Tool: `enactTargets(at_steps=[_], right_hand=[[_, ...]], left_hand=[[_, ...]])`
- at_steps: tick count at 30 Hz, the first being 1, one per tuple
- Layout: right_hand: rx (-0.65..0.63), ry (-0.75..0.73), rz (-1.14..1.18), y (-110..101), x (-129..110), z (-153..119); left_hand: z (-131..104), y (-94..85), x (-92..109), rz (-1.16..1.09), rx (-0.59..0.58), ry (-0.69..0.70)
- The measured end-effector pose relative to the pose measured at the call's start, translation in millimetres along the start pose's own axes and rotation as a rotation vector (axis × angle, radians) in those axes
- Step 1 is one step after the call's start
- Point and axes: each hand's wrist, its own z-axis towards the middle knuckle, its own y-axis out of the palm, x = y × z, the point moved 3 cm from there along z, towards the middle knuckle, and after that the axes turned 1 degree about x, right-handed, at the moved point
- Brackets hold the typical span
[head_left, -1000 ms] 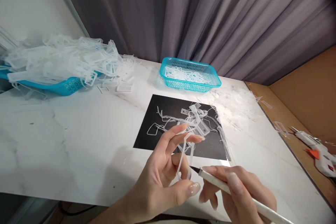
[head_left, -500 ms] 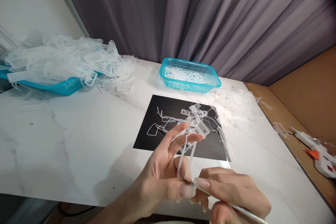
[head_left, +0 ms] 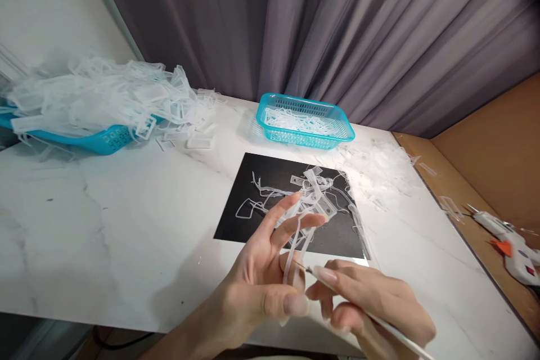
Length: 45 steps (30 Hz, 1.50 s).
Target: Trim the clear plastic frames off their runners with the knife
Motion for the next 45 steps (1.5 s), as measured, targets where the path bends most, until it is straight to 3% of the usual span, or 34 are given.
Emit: enactTargets(at_steps=[4,7,10,17,25,30,37,45], right_hand=[[0.123,-0.019,-0.002,2,-1,-1],[0.099,-0.045,0.027,4,-4,1],[0.038,0.019,-0.017,4,-3,1],[0.15,0.079,0.014,7,-1,-6],[0.306,0.431,0.094,-11,-4,-9],[0.315,0.539,0.052,-8,-4,-10],[0.351,0.578,0.078,-4,-4,-12],[0.315,0.509,0.097,-2,-1,-12]], left_hand=[[0,0.7,1,-0.008,-0.005,-0.002],[-1,1.7,-1,-0.026,-0.03,0.024],[-1,2.4,-4,-0.057,-0.013,0.04],[-1,1.2,-3,-0.049,0.003,0.004],[-3,7.9,2,0.191,0.103,0.126],[-4,8.0,1,0.202,0.082,0.132],[-4,6.8,-1,0.168,0.077,0.099],[-3,8.3,2,0.154,0.047,0.064]])
